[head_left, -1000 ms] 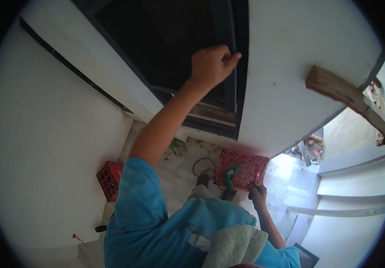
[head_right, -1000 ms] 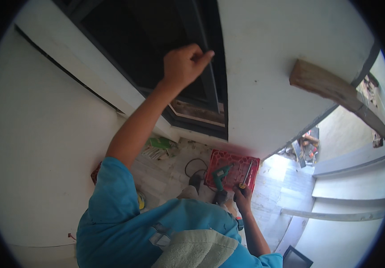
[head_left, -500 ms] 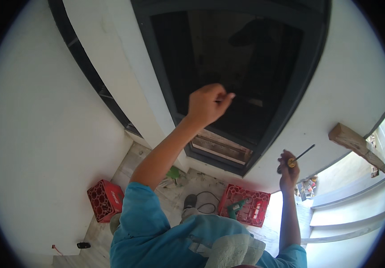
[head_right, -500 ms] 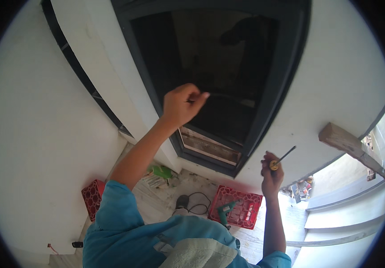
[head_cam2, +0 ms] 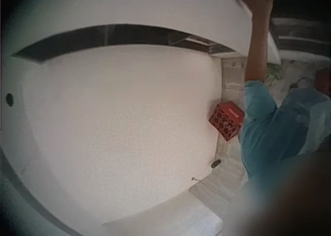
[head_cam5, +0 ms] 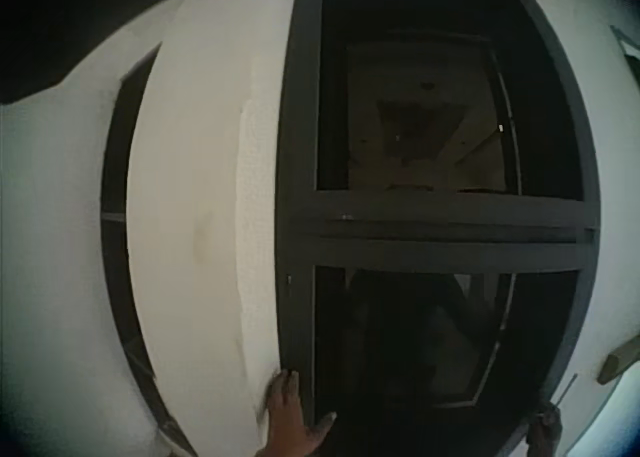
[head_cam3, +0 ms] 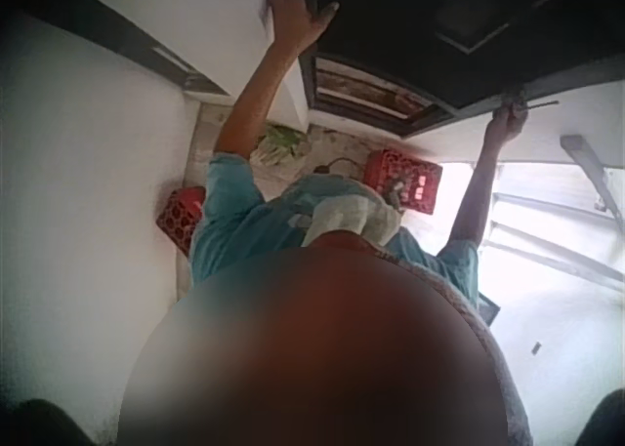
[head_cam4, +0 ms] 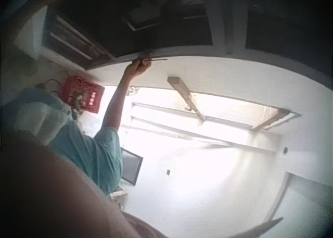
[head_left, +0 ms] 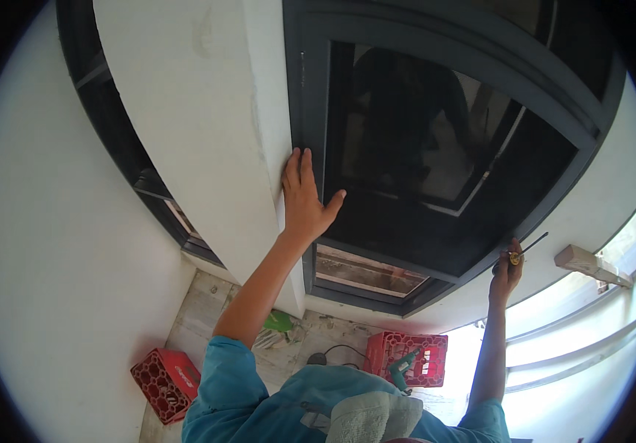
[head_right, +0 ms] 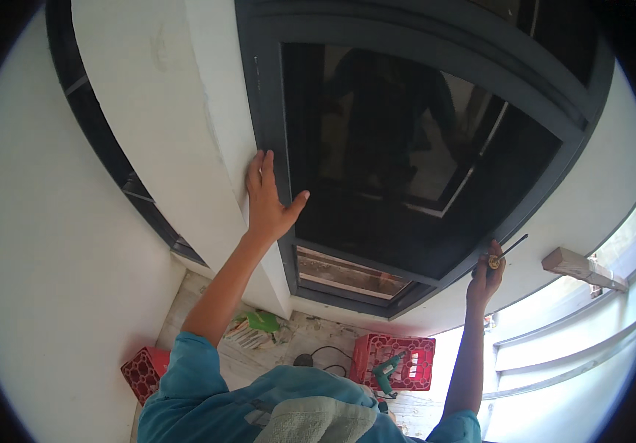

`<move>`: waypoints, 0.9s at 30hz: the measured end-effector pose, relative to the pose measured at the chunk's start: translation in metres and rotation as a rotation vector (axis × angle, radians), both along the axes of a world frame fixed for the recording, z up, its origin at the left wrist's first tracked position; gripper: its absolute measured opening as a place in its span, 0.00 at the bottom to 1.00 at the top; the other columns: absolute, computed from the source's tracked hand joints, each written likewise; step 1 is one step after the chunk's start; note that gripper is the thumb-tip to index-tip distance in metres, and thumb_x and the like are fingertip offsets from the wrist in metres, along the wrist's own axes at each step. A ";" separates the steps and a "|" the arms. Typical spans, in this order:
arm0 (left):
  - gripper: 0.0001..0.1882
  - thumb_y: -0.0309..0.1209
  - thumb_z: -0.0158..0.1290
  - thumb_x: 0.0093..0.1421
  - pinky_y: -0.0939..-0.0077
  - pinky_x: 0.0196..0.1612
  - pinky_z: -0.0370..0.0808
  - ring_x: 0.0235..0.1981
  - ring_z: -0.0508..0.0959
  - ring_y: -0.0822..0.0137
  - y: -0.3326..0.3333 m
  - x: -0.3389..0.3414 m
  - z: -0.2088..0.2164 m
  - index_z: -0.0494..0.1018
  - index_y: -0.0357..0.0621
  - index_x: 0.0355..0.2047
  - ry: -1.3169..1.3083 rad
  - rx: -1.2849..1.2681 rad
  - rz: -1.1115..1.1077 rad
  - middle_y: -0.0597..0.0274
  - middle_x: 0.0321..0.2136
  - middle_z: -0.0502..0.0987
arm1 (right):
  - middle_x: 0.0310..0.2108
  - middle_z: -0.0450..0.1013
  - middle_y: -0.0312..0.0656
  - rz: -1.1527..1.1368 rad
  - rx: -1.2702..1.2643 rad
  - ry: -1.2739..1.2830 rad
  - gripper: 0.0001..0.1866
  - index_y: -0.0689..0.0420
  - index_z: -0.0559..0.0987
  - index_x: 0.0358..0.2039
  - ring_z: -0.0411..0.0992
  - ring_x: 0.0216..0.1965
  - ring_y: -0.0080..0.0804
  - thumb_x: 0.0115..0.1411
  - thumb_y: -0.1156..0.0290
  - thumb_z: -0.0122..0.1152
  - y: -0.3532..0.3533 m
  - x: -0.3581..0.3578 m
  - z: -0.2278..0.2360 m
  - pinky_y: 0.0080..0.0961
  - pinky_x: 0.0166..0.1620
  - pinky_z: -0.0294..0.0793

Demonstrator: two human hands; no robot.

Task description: Mark the window frame and screen with a pencil for proper alignment and installation.

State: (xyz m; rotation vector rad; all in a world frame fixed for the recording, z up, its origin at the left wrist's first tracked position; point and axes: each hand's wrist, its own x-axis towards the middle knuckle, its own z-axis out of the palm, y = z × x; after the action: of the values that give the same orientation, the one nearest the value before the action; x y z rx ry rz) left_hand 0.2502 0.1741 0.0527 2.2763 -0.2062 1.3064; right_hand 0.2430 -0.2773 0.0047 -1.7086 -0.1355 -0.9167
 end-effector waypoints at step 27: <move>0.45 0.39 0.57 0.55 0.50 0.61 0.58 0.60 0.58 0.39 0.022 0.009 -0.015 0.46 0.31 0.64 0.020 -0.060 -0.263 0.35 0.63 0.50 | 0.30 0.67 0.36 -0.347 0.189 0.015 0.12 0.57 0.72 0.39 0.64 0.33 0.23 0.54 0.69 0.56 0.038 -0.057 0.017 0.23 0.37 0.64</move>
State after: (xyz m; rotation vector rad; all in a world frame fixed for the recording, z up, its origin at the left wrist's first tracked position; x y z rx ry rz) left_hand 0.2594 0.1965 0.0374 2.1267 -0.4377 1.1376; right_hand 0.1862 -0.2393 0.0213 -1.5875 0.2583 -1.1316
